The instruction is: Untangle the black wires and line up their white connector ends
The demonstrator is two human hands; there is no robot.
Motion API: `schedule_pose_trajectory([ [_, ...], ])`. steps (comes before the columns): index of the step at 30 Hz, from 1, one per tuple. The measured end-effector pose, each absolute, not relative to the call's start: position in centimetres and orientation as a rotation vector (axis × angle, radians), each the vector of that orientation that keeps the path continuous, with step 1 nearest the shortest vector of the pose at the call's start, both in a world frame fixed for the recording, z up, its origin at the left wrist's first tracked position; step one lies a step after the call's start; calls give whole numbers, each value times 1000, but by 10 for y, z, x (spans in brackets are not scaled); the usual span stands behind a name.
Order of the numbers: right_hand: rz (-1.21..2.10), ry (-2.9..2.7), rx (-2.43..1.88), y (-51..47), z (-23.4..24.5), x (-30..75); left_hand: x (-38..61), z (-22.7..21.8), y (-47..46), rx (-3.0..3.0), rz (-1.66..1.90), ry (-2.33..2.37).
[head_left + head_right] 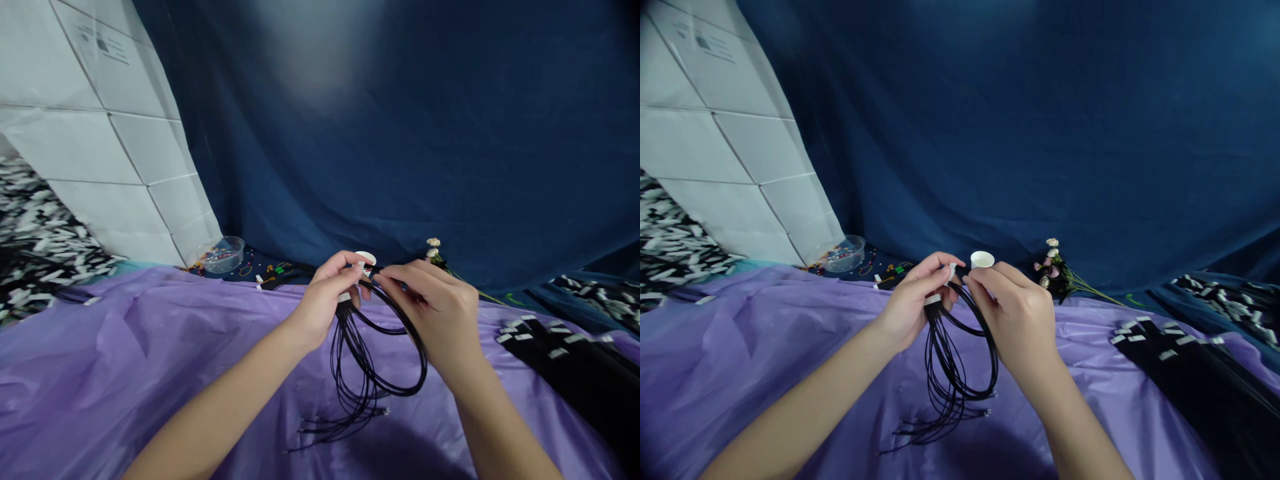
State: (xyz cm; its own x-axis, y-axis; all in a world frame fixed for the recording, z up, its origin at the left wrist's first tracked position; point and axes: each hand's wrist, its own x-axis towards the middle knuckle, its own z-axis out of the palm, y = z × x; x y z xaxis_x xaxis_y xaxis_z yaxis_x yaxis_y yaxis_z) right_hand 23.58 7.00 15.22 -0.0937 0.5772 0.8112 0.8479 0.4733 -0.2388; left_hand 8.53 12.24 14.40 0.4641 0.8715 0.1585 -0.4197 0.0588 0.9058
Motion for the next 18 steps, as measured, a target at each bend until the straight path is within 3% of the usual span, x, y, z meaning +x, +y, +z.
schedule_pose_trajectory([
  [18,-334,-1808,-1207,69,152,238,85,145,121,1172,1053,486],
])
